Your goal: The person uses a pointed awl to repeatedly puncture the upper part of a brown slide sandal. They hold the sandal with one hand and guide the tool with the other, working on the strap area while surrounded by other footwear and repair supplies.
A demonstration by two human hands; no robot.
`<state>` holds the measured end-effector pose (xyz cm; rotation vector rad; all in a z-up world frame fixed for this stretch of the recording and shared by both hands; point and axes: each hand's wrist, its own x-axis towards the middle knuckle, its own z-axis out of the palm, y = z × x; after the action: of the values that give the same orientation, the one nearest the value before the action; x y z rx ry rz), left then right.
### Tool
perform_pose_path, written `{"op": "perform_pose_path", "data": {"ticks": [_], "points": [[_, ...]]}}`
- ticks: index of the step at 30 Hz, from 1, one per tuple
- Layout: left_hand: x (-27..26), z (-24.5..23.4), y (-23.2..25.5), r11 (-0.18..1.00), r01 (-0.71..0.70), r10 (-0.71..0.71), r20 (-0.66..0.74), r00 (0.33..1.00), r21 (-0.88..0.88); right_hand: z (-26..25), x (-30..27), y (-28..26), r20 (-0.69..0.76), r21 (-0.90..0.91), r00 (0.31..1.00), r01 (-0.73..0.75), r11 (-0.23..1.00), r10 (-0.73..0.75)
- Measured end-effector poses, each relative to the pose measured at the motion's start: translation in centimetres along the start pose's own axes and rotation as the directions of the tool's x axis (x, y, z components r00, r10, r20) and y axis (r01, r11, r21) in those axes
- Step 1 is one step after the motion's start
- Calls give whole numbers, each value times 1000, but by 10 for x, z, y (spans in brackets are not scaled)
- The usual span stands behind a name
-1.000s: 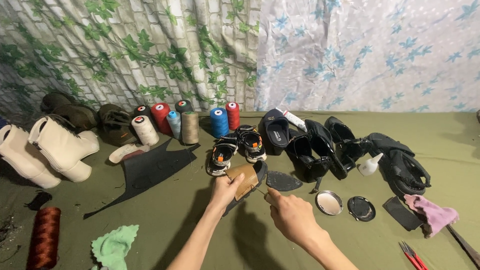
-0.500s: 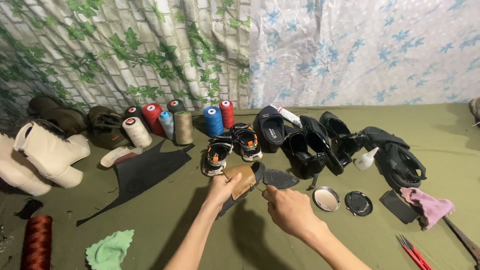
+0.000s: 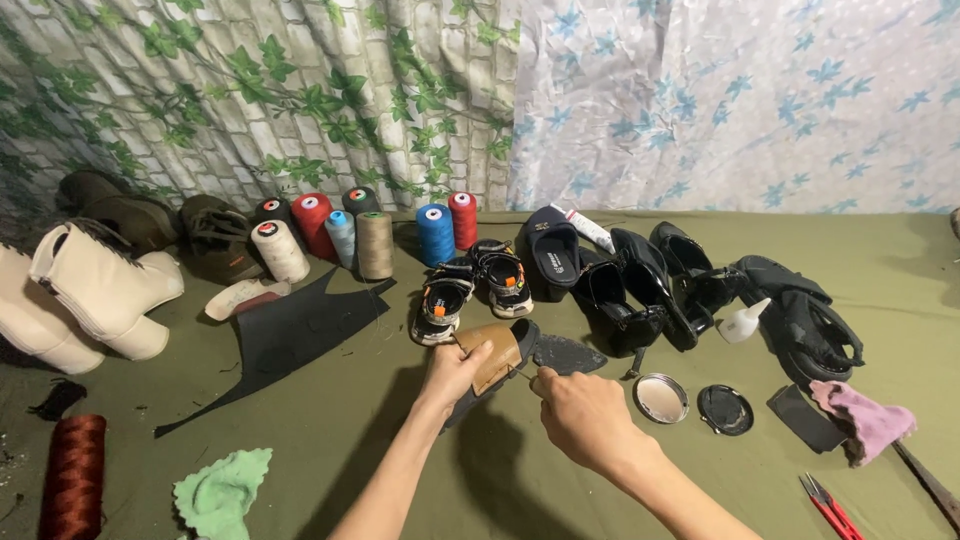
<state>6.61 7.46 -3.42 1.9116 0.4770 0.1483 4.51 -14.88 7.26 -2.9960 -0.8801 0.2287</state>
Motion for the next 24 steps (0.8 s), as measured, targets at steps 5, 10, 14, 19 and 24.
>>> {"op": "perform_pose_path", "data": {"ticks": [5, 10, 14, 19, 24], "points": [[-4, -3, 5, 1000, -7, 8, 20, 1000, -26, -7, 4, -4, 57, 18, 998, -14, 1000, 12], [-2, -4, 5, 996, 16, -13, 34, 999, -83, -9, 11, -10, 110, 56, 993, -40, 998, 33], [3, -6, 4, 993, 3, 1, 39, 999, -115, -5, 22, -14, 131, 46, 991, -20, 999, 14], [5, -5, 3, 981, 39, -29, 53, 998, -188, -5, 38, -15, 140, -71, 990, 34, 997, -24], [6, -7, 1, 978, 17, -4, 61, 998, -209, -4, 51, -18, 207, -200, 978, 65, 978, -23]]}}
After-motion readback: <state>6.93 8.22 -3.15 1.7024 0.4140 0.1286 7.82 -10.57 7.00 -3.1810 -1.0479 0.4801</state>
